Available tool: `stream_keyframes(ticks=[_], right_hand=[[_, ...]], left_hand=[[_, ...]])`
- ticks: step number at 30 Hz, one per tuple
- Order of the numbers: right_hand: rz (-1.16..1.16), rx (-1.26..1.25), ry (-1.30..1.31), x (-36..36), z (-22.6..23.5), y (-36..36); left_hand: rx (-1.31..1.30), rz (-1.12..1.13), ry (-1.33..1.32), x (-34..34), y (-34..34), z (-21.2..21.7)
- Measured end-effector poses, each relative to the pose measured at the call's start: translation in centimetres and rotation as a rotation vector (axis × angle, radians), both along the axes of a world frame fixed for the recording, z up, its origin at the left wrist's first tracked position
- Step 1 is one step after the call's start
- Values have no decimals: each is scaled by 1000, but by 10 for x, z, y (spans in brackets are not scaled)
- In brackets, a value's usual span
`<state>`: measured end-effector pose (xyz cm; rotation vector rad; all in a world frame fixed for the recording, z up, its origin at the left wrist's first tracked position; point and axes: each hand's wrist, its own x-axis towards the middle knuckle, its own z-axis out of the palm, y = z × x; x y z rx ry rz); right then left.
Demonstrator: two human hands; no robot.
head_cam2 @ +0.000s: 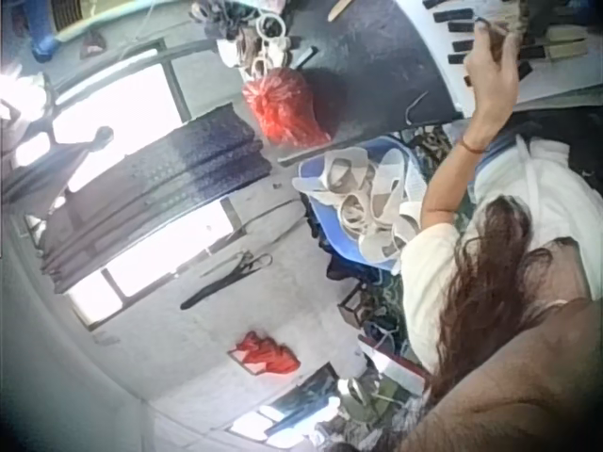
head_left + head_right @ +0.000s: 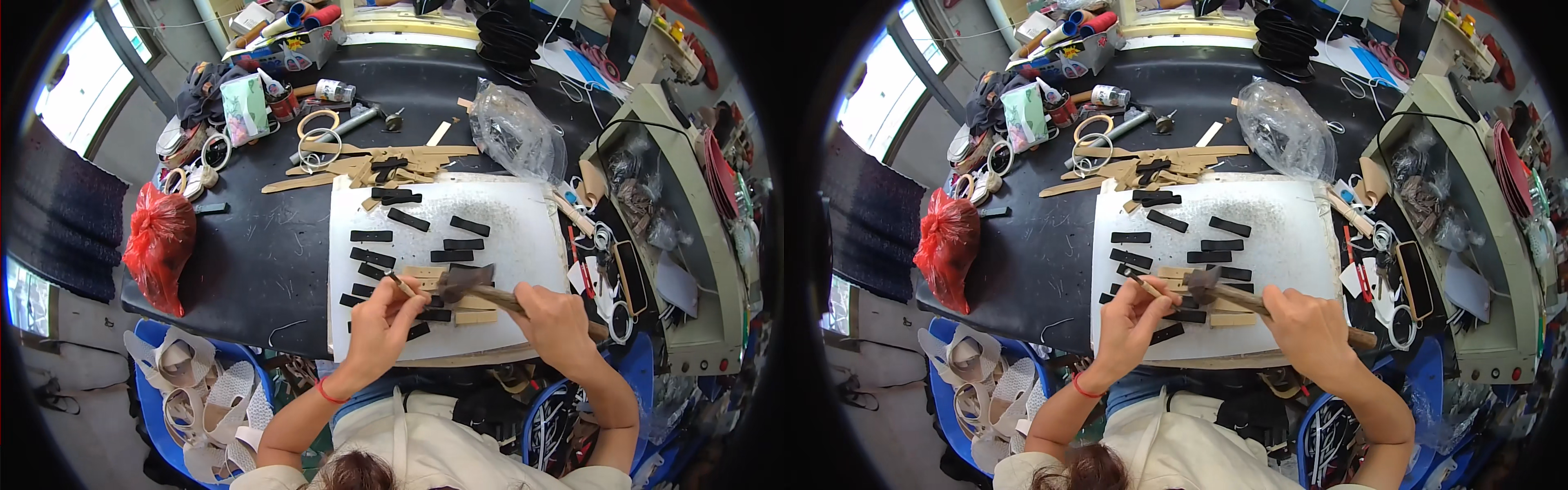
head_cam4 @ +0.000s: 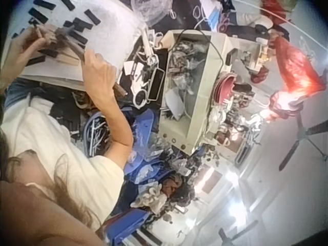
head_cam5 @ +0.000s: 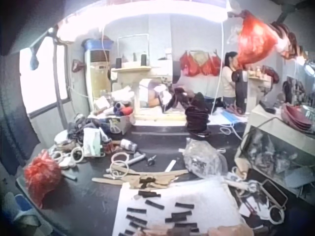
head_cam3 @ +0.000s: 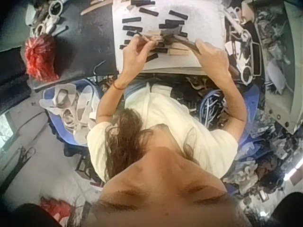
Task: The person assembles small shoe components by hammering metal pins into black rectangular pieces placed on wooden blocks. They then use red-handled scissors to trim excess material from the assembled parts. The finished pieces are placed into a clear plastic bag.
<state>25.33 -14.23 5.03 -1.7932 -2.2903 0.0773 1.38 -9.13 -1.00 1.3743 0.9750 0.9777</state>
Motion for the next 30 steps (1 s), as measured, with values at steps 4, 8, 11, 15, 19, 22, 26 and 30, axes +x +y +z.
stream_keyframes(ticks=[4, 8, 11, 15, 19, 22, 26, 30], right_hand=[[-77, 3, 53, 6, 4, -6], [-98, -6, 45, 10, 1, -11], [-101, -17, 51, 11, -1, -9], [-130, 43, 115, 11, 6, -8], [-233, 183, 420, -5, 61, -7], [-90, 85, 397, -10, 67, -12], [-29, 66, 10, -2, 51, 5], [41, -42, -76, -1, 27, -13]], left_hand=[[-53, -49, 49, 4, -3, -8], [-25, -50, 75, 4, -2, -8], [3, -53, 94, 4, -4, -8], [193, -136, 283, 4, -6, -1], [492, -110, 477, 5, -13, -7], [560, -216, 592, 4, -13, 3], [464, -96, 390, 10, 2, 0], [177, -13, 237, 8, 1, -6]])
